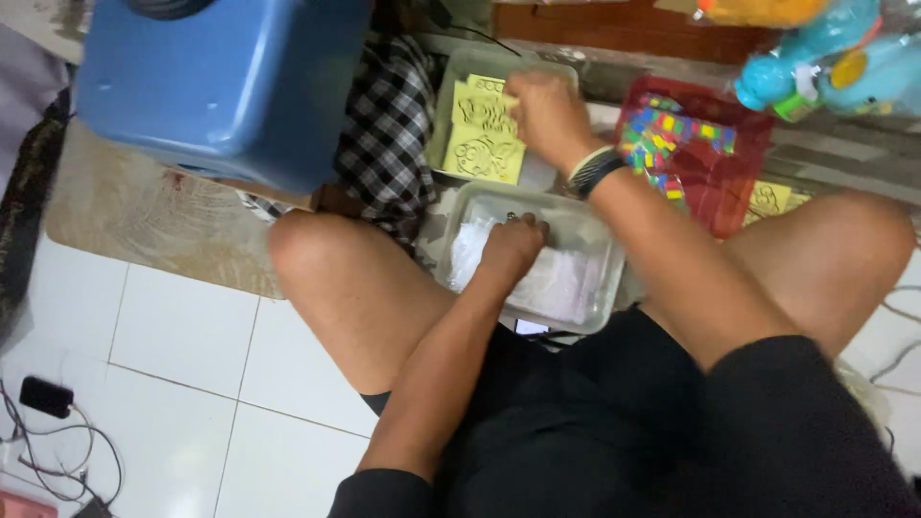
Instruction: The person is manually placing individual yellow stickers into small transparent plastic bags while sitting on the floor.
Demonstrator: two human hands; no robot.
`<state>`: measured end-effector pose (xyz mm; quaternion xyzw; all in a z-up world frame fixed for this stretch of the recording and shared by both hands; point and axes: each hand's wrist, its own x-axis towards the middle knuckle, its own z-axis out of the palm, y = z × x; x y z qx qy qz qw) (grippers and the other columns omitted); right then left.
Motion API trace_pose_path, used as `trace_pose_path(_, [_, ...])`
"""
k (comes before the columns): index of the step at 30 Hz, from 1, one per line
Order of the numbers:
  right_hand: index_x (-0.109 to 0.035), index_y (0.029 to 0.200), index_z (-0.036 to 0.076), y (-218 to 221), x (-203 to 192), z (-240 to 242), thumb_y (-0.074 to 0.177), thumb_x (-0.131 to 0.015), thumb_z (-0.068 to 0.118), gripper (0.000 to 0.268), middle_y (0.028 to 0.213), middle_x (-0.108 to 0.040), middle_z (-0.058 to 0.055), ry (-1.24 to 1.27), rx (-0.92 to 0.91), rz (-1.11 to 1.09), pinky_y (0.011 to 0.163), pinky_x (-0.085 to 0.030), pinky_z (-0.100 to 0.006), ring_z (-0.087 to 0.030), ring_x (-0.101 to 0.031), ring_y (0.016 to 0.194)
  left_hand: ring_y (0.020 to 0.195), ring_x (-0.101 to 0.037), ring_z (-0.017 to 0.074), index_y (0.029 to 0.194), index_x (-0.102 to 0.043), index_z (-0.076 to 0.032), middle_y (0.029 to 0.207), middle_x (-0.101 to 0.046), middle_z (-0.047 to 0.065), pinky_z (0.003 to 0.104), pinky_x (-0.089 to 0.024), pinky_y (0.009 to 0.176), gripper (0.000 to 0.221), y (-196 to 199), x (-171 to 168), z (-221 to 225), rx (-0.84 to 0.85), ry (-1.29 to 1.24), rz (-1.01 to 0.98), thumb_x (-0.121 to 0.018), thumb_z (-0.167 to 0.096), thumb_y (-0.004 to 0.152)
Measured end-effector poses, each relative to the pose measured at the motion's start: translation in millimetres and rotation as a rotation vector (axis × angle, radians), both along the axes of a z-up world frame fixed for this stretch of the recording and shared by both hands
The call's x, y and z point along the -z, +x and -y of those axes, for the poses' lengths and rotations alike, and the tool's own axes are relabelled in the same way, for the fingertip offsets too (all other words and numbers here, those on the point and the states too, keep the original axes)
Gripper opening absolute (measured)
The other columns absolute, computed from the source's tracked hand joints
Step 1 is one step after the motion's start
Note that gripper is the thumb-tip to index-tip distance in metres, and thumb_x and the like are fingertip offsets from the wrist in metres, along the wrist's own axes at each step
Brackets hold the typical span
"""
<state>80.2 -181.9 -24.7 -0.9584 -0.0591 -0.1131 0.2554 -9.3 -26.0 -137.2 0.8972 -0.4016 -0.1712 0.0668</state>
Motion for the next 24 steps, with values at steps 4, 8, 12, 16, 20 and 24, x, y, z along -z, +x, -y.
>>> trace_pose_path(4, [-0.065, 0.105, -0.003, -44, -70, 50, 0.089, -0.070, -0.004, 0.017, 0.103, -0.070, -0.018, 0.016, -0.172, 0.237, 0.073, -0.051, -0.047, -0.036, -0.064, 0.082, 0.093, -0.067, 0.0374, 0.097, -0.076, -0.010, 0.108, -0.070, 0.013, 0.049, -0.054, 0.077, 0.023, 0, 18, 1, 0.012, -0.056, -0.007, -0.053, -0.015, 0.091])
trace_pose_path(8, [-0.068, 0.106, -0.008, -105, -62, 115, 0.089, -0.074, -0.010, 0.018, 0.099, -0.069, -0.017, 0.090, -0.135, 0.277, 0.073, -0.048, -0.042, -0.033, -0.061, 0.078, 0.108, -0.059, 0.0403, 0.119, -0.062, -0.010, 0.128, -0.056, 0.016, 0.051, -0.045, 0.089, 0.066, -1, 8, 0, 0.024, -0.110, -0.046, -0.090, -0.014, 0.060])
trace_pose_path(12, [-0.069, 0.112, -0.015, -145, -54, 150, 0.096, -0.080, -0.016, 0.019, 0.099, -0.072, -0.023, 0.120, 0.112, 0.331, 0.071, -0.052, -0.039, -0.030, -0.063, 0.077, 0.097, -0.062, 0.0342, 0.101, -0.071, -0.011, 0.108, -0.062, 0.010, 0.048, -0.046, 0.083, 0.032, 0, 19, -3, 0.040, -0.104, 0.029, -0.081, -0.021, 0.072])
trace_pose_path(16, [-0.070, 0.112, -0.017, -158, -62, 152, 0.099, -0.081, -0.016, 0.017, 0.096, -0.073, -0.023, 0.171, 0.187, 0.462, 0.068, -0.052, -0.038, -0.029, -0.064, 0.074, 0.080, -0.063, 0.0341, 0.082, -0.072, -0.012, 0.084, -0.069, 0.007, 0.044, -0.048, 0.075, 0.012, 7, 6, -14, 0.103, -0.216, 0.014, -0.067, -0.023, 0.083])
trace_pose_path(20, [-0.071, 0.111, -0.014, -144, -63, 139, 0.096, -0.080, -0.010, 0.018, 0.098, -0.075, -0.021, 0.152, 0.210, 0.462, 0.071, -0.053, -0.039, -0.031, -0.066, 0.075, 0.084, -0.066, 0.0344, 0.084, -0.081, -0.009, 0.095, -0.073, 0.009, 0.042, -0.053, 0.078, 0.014, 4, -30, -15, -0.048, -0.138, -0.184, -0.068, -0.012, 0.079])
trace_pose_path(24, [-0.074, 0.107, -0.011, -129, -61, 122, 0.096, -0.079, -0.002, 0.015, 0.096, -0.075, -0.020, 0.115, 0.190, 0.462, 0.071, -0.051, -0.044, -0.035, -0.064, 0.073, 0.088, -0.067, 0.0363, 0.101, -0.080, -0.013, 0.097, -0.074, 0.009, 0.045, -0.053, 0.079, 0.022, 1, -46, -20, -0.016, -0.141, -0.139, -0.068, -0.016, 0.082])
